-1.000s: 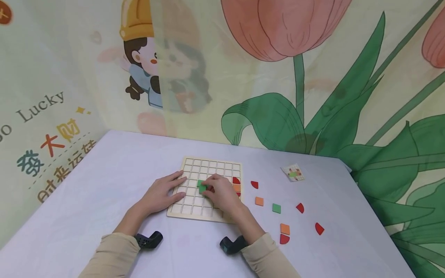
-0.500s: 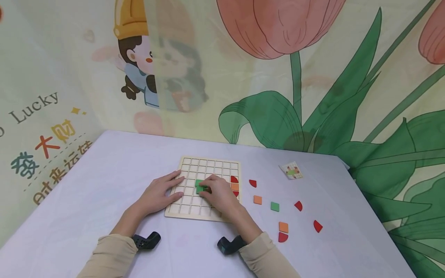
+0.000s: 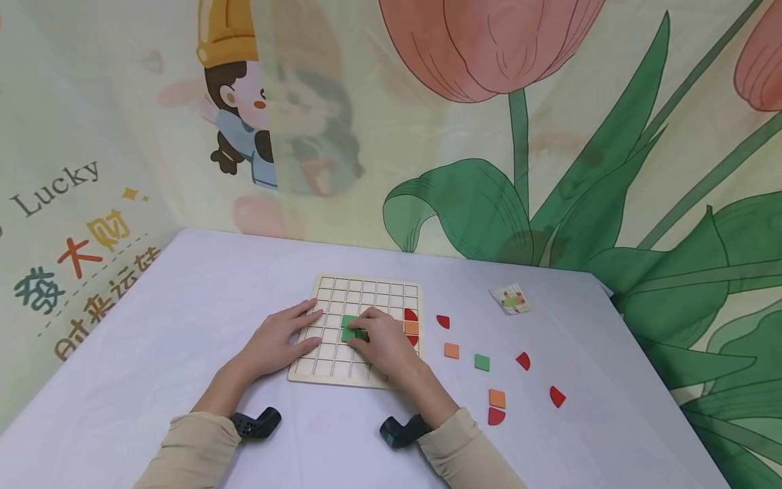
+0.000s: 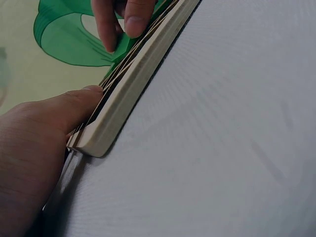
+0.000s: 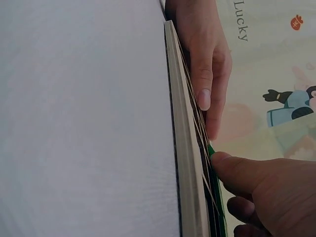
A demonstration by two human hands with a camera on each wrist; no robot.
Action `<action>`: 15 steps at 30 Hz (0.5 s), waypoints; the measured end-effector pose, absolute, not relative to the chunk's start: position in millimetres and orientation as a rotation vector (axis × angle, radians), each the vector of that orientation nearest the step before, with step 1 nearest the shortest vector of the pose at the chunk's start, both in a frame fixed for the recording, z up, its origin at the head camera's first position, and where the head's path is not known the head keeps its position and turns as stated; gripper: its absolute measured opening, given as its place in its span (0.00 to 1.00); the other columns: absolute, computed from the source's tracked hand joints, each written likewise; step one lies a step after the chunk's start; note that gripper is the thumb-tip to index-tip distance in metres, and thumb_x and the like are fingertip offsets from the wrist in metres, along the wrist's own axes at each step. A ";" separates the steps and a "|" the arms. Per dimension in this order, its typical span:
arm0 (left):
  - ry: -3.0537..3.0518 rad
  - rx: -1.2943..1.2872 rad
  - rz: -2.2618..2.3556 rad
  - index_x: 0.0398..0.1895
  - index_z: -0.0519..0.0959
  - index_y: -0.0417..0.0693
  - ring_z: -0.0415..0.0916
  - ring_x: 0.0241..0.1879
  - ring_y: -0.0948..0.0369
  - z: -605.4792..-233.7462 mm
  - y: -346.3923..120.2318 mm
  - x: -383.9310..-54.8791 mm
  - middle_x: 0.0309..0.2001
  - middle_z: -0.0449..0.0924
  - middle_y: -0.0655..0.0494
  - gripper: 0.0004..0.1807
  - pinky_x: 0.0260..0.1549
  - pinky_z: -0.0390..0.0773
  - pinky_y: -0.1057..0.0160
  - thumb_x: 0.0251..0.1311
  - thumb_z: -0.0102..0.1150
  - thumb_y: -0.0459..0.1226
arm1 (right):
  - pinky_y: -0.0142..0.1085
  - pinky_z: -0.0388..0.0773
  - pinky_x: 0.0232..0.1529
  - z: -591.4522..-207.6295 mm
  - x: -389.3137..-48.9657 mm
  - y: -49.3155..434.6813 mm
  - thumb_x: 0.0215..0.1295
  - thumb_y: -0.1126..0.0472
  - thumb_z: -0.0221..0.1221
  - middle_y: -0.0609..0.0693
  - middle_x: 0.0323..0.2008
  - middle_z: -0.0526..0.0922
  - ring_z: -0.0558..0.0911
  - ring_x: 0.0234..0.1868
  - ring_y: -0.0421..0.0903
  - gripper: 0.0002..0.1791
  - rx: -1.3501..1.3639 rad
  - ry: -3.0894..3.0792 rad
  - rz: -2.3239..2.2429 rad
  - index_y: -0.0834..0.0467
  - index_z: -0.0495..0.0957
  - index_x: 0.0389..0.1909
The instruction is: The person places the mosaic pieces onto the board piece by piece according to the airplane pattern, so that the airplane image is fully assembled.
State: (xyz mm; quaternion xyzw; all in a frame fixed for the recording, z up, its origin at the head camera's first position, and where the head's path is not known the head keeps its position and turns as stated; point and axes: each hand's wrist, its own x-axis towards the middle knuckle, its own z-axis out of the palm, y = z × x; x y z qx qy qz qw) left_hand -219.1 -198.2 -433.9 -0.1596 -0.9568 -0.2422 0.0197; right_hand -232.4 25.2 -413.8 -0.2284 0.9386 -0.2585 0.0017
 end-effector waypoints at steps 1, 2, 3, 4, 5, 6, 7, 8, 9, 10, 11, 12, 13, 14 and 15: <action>-2.967 -0.496 -0.752 0.66 0.69 0.51 0.59 0.69 0.43 -434.0 -198.3 -219.2 0.72 0.59 0.50 0.32 0.63 0.61 0.37 0.61 0.56 0.53 | 0.23 0.77 0.41 -413.8 -232.3 25.2 0.57 0.53 0.67 0.42 0.43 0.79 0.78 0.40 0.37 0.17 -0.719 2.948 -0.806 0.50 0.84 0.48; -2.965 -0.497 -0.753 0.66 0.69 0.51 0.59 0.69 0.43 -434.0 -198.4 -219.2 0.72 0.59 0.50 0.32 0.63 0.61 0.37 0.61 0.56 0.53 | 0.23 0.77 0.41 -413.9 -232.2 25.2 0.57 0.53 0.67 0.42 0.43 0.79 0.78 0.40 0.37 0.17 -0.722 2.950 -0.803 0.50 0.84 0.48; -2.963 -0.500 -0.753 0.66 0.69 0.51 0.59 0.69 0.43 -434.0 -198.4 -219.3 0.72 0.59 0.50 0.32 0.63 0.61 0.37 0.61 0.56 0.52 | 0.24 0.77 0.41 -414.0 -232.2 25.3 0.57 0.53 0.67 0.42 0.43 0.79 0.78 0.40 0.37 0.17 -0.725 2.952 -0.797 0.50 0.84 0.48; -2.960 -0.503 -0.755 0.66 0.69 0.51 0.59 0.69 0.43 -434.0 -198.5 -219.4 0.72 0.59 0.50 0.31 0.63 0.61 0.38 0.61 0.57 0.52 | 0.24 0.77 0.42 -414.1 -232.2 25.3 0.57 0.53 0.67 0.42 0.43 0.79 0.78 0.40 0.37 0.17 -0.729 2.955 -0.791 0.50 0.84 0.48; -2.958 -0.505 -0.756 0.66 0.70 0.51 0.59 0.69 0.43 -434.0 -198.6 -219.5 0.72 0.59 0.50 0.31 0.63 0.61 0.38 0.61 0.57 0.52 | 0.24 0.77 0.42 -414.3 -232.2 25.3 0.57 0.53 0.66 0.41 0.43 0.79 0.78 0.41 0.37 0.17 -0.736 2.959 -0.781 0.50 0.84 0.48; -2.955 -0.508 -0.756 0.66 0.70 0.50 0.59 0.69 0.43 -434.1 -198.7 -219.5 0.72 0.59 0.50 0.31 0.63 0.61 0.38 0.61 0.57 0.52 | 0.25 0.78 0.43 -414.6 -232.3 25.3 0.57 0.52 0.66 0.41 0.43 0.79 0.78 0.41 0.37 0.17 -0.743 2.963 -0.770 0.50 0.84 0.48; -2.954 -0.509 -0.756 0.66 0.70 0.50 0.59 0.69 0.43 -434.1 -198.7 -219.6 0.72 0.59 0.50 0.31 0.63 0.61 0.38 0.61 0.57 0.52 | 0.25 0.78 0.43 -414.8 -232.4 25.3 0.57 0.52 0.66 0.41 0.43 0.80 0.78 0.41 0.37 0.17 -0.751 2.969 -0.756 0.50 0.84 0.48; -2.952 -0.511 -0.757 0.66 0.70 0.50 0.59 0.69 0.43 -434.2 -198.8 -219.6 0.72 0.60 0.50 0.31 0.63 0.61 0.38 0.61 0.57 0.52 | 0.26 0.78 0.44 -415.1 -232.5 25.3 0.57 0.52 0.66 0.41 0.43 0.80 0.78 0.41 0.37 0.17 -0.758 2.976 -0.741 0.49 0.84 0.48; -2.950 -0.513 -0.758 0.66 0.70 0.50 0.59 0.69 0.43 -434.4 -198.9 -219.7 0.72 0.60 0.50 0.31 0.62 0.61 0.38 0.61 0.57 0.52 | 0.26 0.78 0.44 -415.3 -232.6 25.3 0.57 0.51 0.66 0.41 0.43 0.80 0.79 0.42 0.37 0.17 -0.766 2.983 -0.726 0.49 0.84 0.48; -2.949 -0.515 -0.758 0.66 0.70 0.50 0.60 0.68 0.43 -434.5 -198.9 -219.7 0.72 0.60 0.50 0.31 0.62 0.62 0.38 0.61 0.57 0.52 | 0.27 0.78 0.45 -415.4 -232.6 25.3 0.57 0.51 0.66 0.41 0.43 0.80 0.79 0.42 0.37 0.17 -0.773 2.991 -0.710 0.49 0.84 0.48; -2.949 -0.516 -0.757 0.66 0.70 0.50 0.60 0.68 0.43 -434.7 -199.0 -219.8 0.72 0.60 0.50 0.31 0.62 0.62 0.38 0.61 0.57 0.52 | 0.27 0.78 0.45 -415.4 -232.7 25.3 0.57 0.51 0.66 0.41 0.43 0.80 0.79 0.42 0.37 0.17 -0.780 2.999 -0.695 0.48 0.84 0.48; -2.948 -0.517 -0.755 0.66 0.70 0.50 0.60 0.68 0.44 -435.0 -199.0 -220.0 0.72 0.60 0.50 0.31 0.63 0.62 0.38 0.61 0.57 0.52 | 0.27 0.78 0.45 -415.5 -232.7 25.2 0.57 0.50 0.66 0.41 0.43 0.80 0.79 0.43 0.37 0.17 -0.786 3.006 -0.680 0.48 0.84 0.48; -2.948 -0.517 -0.755 0.66 0.70 0.50 0.60 0.68 0.44 -435.2 -199.1 -220.1 0.72 0.60 0.50 0.31 0.63 0.62 0.38 0.61 0.57 0.52 | 0.28 0.78 0.46 -415.4 -232.6 25.2 0.57 0.50 0.66 0.41 0.43 0.80 0.80 0.43 0.38 0.17 -0.791 3.013 -0.667 0.48 0.84 0.48; -2.948 -0.517 -0.752 0.66 0.70 0.50 0.60 0.68 0.44 -435.5 -199.1 -220.3 0.72 0.60 0.50 0.31 0.63 0.62 0.38 0.61 0.57 0.52 | 0.28 0.78 0.46 -415.4 -232.6 25.2 0.58 0.50 0.66 0.41 0.44 0.80 0.80 0.44 0.38 0.17 -0.795 3.018 -0.654 0.48 0.84 0.48; -2.949 -0.517 -0.750 0.66 0.70 0.50 0.60 0.68 0.44 -435.8 -199.1 -220.4 0.72 0.60 0.50 0.31 0.63 0.62 0.38 0.61 0.57 0.52 | 0.28 0.79 0.46 -415.5 -232.5 25.1 0.58 0.50 0.66 0.41 0.44 0.80 0.80 0.44 0.38 0.17 -0.799 3.022 -0.642 0.47 0.84 0.48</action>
